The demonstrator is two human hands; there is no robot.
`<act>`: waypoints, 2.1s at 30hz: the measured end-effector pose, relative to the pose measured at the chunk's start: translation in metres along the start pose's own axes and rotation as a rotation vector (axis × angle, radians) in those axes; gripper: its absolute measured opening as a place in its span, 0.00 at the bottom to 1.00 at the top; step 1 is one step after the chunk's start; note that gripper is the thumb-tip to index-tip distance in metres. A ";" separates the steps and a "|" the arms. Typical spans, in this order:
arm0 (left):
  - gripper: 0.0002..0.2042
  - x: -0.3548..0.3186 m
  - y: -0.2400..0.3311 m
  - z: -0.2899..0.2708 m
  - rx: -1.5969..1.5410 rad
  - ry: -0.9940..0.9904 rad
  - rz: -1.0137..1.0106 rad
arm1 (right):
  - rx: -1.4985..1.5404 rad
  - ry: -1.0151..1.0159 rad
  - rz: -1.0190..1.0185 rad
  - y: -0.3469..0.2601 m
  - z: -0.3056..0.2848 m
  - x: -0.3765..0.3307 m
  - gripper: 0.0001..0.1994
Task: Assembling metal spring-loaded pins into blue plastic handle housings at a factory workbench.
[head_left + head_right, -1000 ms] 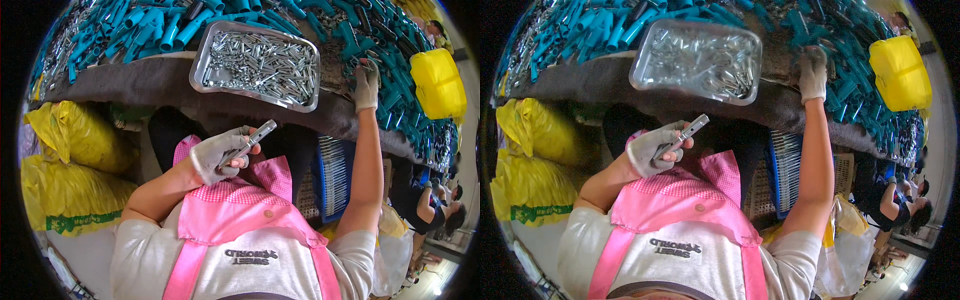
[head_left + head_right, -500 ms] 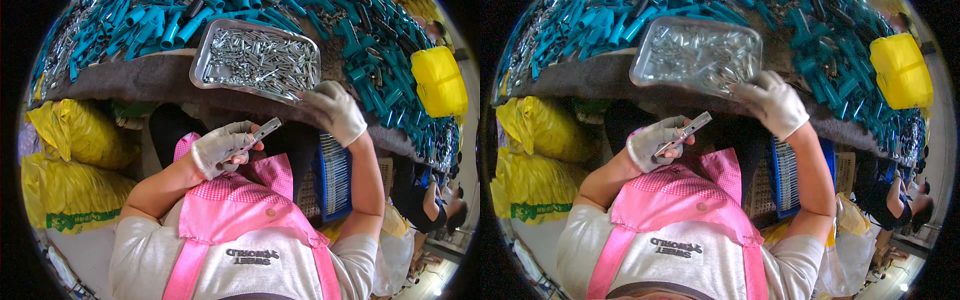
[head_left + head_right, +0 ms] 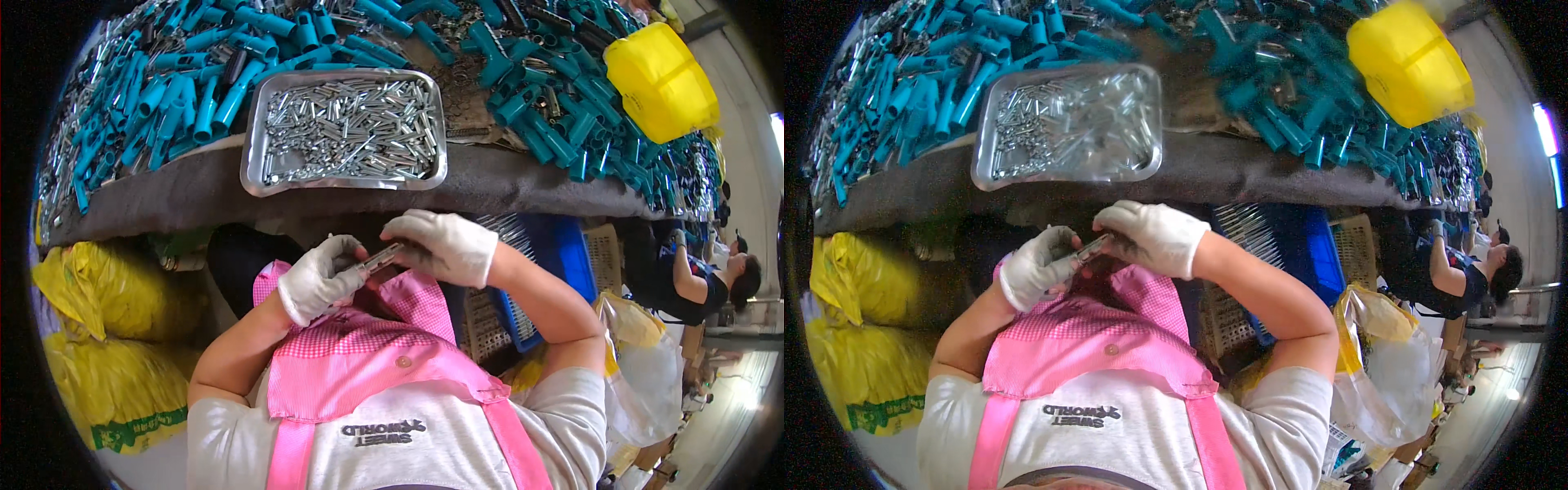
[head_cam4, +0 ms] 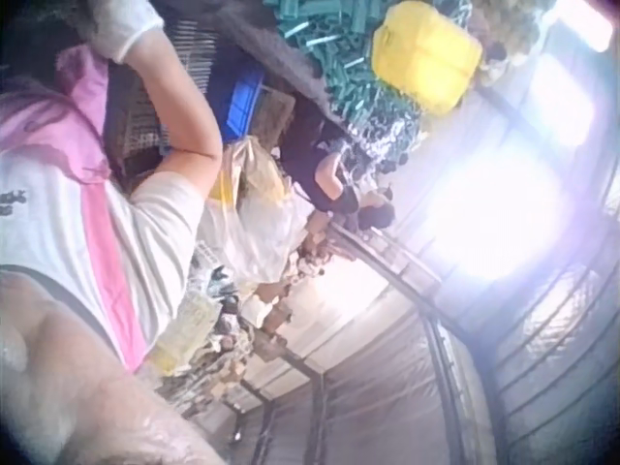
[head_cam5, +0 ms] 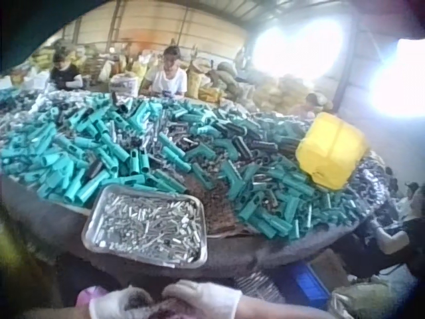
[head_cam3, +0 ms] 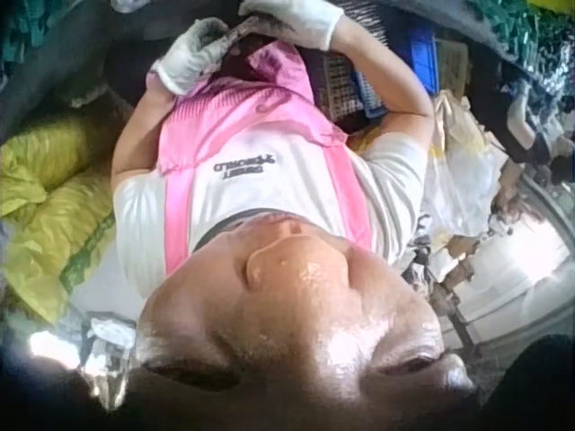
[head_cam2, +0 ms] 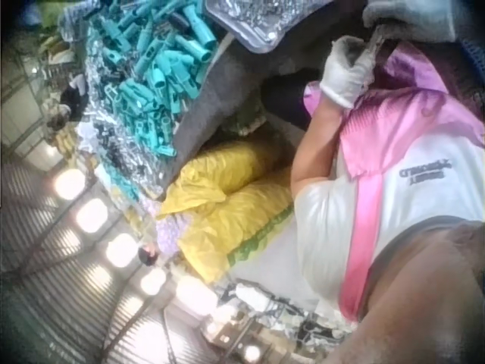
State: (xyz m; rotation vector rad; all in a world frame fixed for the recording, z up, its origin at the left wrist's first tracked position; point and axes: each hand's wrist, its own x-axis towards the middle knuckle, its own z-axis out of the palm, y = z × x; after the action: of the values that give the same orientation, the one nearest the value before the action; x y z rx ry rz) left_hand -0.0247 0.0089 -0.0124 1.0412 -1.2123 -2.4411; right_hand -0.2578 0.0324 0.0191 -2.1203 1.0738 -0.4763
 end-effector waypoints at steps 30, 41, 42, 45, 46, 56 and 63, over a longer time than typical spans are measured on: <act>0.13 -0.005 0.011 -0.011 -0.025 0.018 0.044 | -0.699 0.382 -0.067 -0.010 -0.015 0.002 0.19; 0.15 -0.026 0.006 -0.024 0.053 -0.089 0.081 | 0.499 0.068 0.419 -0.014 -0.011 0.002 0.14; 0.15 -0.026 0.006 -0.026 0.011 -0.089 0.063 | 0.438 0.145 0.275 -0.014 -0.005 0.003 0.14; 0.18 -0.027 0.010 -0.028 -0.086 -0.127 0.042 | 0.171 0.265 -0.061 -0.011 0.005 0.006 0.15; 0.19 -0.026 0.011 -0.027 -0.098 -0.121 0.045 | 0.129 0.281 -0.086 -0.012 0.005 0.006 0.16; 0.16 -0.017 0.000 -0.019 -0.091 -0.066 -0.079 | 0.233 0.258 0.047 -0.021 0.018 0.003 0.22; 0.22 -0.018 0.001 -0.009 -0.076 -0.027 -0.115 | 0.421 0.252 0.267 -0.021 0.046 0.014 0.19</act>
State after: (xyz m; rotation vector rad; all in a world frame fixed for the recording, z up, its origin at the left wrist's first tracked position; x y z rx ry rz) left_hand -0.0052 0.0112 -0.0062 1.0878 -1.0864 -2.5737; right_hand -0.2106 0.0488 0.0028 -1.5530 1.2492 -0.7768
